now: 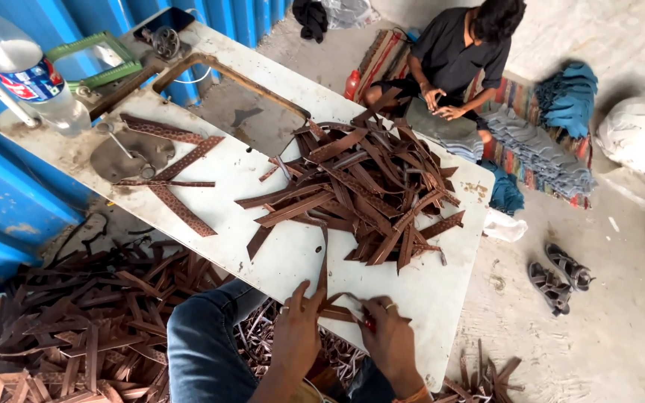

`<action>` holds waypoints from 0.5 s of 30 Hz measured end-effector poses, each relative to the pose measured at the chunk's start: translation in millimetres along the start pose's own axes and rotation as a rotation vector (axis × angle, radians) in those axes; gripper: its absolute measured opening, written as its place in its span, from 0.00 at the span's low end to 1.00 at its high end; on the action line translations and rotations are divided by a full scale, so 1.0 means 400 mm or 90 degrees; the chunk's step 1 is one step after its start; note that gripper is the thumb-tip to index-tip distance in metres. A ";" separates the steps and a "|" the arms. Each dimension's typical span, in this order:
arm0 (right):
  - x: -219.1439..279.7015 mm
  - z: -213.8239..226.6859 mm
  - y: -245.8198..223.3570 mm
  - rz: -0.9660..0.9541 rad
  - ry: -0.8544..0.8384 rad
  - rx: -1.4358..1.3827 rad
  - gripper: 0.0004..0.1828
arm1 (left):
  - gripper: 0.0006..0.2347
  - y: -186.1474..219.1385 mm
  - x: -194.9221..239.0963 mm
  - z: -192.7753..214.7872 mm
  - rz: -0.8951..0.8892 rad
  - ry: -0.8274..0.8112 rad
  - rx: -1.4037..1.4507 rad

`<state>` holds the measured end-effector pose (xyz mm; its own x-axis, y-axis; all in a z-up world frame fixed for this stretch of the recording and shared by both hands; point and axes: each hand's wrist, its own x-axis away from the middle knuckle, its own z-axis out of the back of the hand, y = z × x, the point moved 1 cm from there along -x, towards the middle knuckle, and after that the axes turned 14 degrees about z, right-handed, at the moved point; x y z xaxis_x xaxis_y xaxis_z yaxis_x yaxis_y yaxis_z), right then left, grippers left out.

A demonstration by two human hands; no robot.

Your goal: The person trims and organizes patterned leather straps at a workbench for shoe manufacturing.

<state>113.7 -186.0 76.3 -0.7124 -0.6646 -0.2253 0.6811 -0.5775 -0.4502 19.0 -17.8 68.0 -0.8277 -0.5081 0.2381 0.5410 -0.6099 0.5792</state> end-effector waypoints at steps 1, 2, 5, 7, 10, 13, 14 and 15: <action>0.012 -0.018 0.017 -0.011 -0.023 -0.011 0.19 | 0.26 -0.001 0.001 0.001 -0.028 0.066 0.047; 0.024 -0.024 0.021 -0.008 -0.027 -0.009 0.19 | 0.26 -0.015 -0.008 -0.019 -0.025 0.068 0.051; 0.037 -0.037 0.027 0.020 0.029 -0.038 0.19 | 0.17 -0.045 -0.025 -0.054 -0.097 0.034 0.067; 0.043 -0.040 0.021 -0.011 0.041 -0.027 0.19 | 0.18 -0.052 0.003 -0.051 -0.269 0.072 0.040; 0.026 0.000 -0.029 -0.029 0.039 -0.027 0.28 | 0.16 -0.033 -0.037 -0.023 -0.041 -0.040 0.051; 0.006 0.013 -0.037 -0.052 0.004 -0.015 0.24 | 0.14 -0.049 -0.085 -0.057 -0.134 0.090 0.021; 0.004 0.005 -0.026 -0.050 0.006 -0.015 0.24 | 0.14 -0.050 -0.083 -0.077 -0.135 0.093 0.022; 0.005 -0.003 -0.014 -0.065 -0.010 0.004 0.22 | 0.13 -0.052 -0.079 -0.098 -0.127 0.121 0.020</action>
<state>108.2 -183.3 77.3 -0.7753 -0.6098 -0.1646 0.6064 -0.6457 -0.4641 39.6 -12.8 17.9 -0.8731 -0.4866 -0.0313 0.3631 -0.6916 0.6244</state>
